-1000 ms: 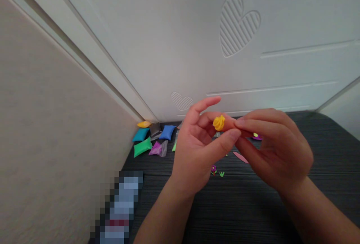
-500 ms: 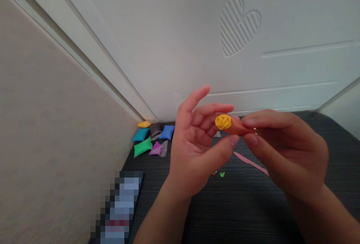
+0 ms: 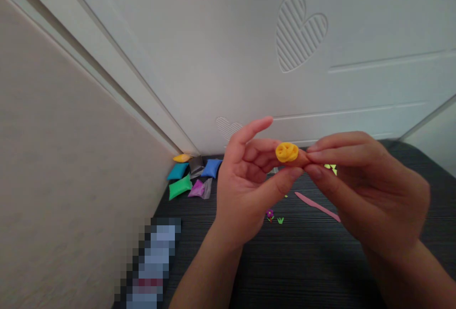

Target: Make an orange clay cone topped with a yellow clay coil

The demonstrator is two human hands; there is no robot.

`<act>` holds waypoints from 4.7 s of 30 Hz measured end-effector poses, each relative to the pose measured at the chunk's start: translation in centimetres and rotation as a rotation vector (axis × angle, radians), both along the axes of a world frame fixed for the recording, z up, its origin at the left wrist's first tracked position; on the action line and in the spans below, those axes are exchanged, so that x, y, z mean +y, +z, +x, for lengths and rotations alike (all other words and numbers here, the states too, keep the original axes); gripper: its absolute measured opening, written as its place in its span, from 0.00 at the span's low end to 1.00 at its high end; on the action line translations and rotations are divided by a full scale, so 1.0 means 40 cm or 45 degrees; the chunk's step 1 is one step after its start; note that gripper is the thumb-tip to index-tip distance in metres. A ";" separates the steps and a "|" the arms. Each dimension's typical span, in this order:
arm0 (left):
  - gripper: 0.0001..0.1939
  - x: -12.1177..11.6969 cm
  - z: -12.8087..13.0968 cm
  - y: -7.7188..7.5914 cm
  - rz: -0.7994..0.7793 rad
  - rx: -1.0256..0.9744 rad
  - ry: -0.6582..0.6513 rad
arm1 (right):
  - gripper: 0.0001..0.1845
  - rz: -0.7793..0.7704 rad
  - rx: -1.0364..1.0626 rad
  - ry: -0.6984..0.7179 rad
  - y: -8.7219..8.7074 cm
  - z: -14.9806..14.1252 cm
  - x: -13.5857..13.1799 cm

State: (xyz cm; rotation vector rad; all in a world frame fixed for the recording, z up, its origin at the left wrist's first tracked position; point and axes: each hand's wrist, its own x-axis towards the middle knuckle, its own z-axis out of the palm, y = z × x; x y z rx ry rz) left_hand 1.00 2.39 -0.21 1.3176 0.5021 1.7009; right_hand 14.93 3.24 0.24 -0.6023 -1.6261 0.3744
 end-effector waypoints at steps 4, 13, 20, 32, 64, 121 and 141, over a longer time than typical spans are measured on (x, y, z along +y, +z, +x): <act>0.27 0.006 0.000 -0.005 -0.044 -0.029 -0.054 | 0.16 0.079 -0.024 -0.057 0.001 -0.003 -0.004; 0.27 0.004 0.008 -0.008 -0.155 -0.176 -0.168 | 0.15 -0.065 0.078 -0.002 0.004 -0.008 -0.013; 0.26 0.002 0.013 -0.009 -0.173 -0.160 -0.155 | 0.13 -0.066 0.060 -0.072 0.009 -0.011 -0.018; 0.22 0.006 0.017 -0.016 -0.007 -0.091 0.032 | 0.16 0.094 -0.056 -0.151 0.008 -0.008 -0.010; 0.21 0.009 0.016 -0.013 -0.055 -0.176 -0.115 | 0.18 0.199 -0.129 -0.149 0.003 0.007 -0.004; 0.27 -0.018 0.005 0.003 -0.244 -0.118 -0.156 | 0.19 0.362 -0.382 -0.226 0.001 0.011 0.016; 0.26 -0.016 0.002 0.002 -0.302 -0.087 -0.199 | 0.18 0.375 -0.419 -0.164 0.000 0.015 0.018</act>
